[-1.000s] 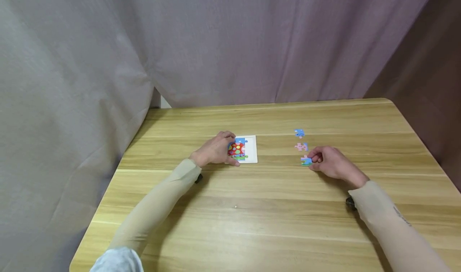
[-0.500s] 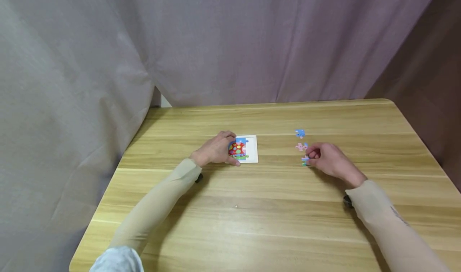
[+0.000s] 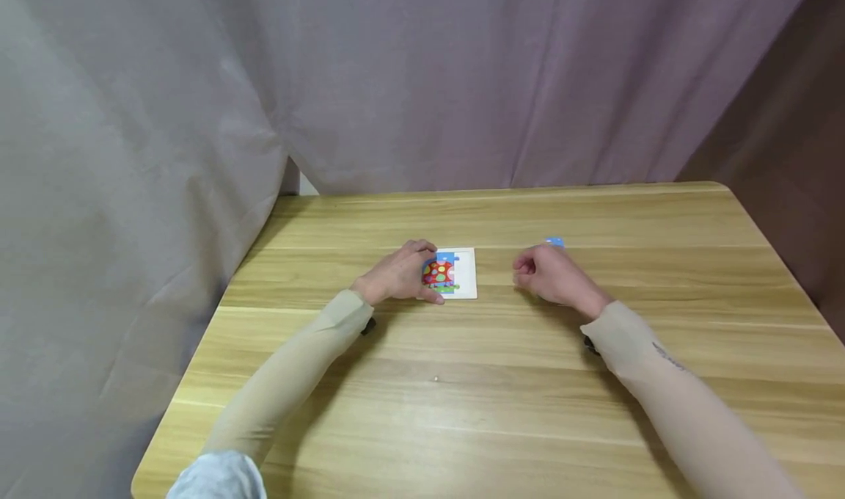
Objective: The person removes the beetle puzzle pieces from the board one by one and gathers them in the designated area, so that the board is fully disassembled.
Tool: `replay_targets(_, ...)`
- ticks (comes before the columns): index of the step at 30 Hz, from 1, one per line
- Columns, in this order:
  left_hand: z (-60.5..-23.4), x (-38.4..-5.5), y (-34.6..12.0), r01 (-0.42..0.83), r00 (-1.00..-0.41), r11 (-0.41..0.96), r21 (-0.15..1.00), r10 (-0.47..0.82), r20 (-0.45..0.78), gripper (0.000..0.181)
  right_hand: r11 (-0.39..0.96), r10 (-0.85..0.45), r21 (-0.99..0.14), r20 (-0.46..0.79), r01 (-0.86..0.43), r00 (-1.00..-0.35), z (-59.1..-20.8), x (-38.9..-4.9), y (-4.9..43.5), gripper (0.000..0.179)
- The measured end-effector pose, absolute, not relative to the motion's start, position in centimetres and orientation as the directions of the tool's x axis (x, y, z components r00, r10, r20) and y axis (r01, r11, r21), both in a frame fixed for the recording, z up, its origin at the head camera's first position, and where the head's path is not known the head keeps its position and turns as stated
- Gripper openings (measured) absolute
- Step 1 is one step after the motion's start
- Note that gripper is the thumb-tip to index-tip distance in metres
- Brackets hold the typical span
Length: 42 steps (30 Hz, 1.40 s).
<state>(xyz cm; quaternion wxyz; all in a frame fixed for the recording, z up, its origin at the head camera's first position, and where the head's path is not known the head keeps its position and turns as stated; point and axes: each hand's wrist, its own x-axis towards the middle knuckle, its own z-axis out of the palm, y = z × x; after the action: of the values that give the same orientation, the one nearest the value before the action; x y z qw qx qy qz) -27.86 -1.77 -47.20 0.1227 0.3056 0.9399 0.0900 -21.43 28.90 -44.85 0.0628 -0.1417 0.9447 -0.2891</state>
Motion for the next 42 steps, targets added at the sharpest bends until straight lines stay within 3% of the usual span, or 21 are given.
replay_targets(11, -47.2, -27.9, -1.8, 0.546, -0.784, 0.799, 0.252, 0.593, -0.182, 0.094, 0.763, -0.309, -0.583, 0.052, -0.28, -0.95, -46.1, -24.0, 24.8, 0.016)
replay_targets(17, -47.3, -28.0, -1.8, 0.554, -0.781, 0.792, 0.258, 0.602, -0.17, 0.092, 0.747, -0.321, -0.608, 0.022, -0.268, -0.947, -46.4, -25.4, 22.9, 0.02)
replay_targets(36, -47.3, -28.2, -1.8, 0.575, -0.76, 0.773, 0.269, 0.626, -0.175, 0.087, 0.796, -0.358, -0.521, 0.005, -0.308, -0.934, -47.5, -27.9, 19.5, 0.017)
replay_targets(42, -47.1, -28.6, -2.4, 0.595, -0.742, 0.758, 0.268, 0.646, -0.18, 0.077, 0.807, -0.349, -0.51, -0.004, -0.299, -0.937, -47.6, -28.2, 19.0, 0.016)
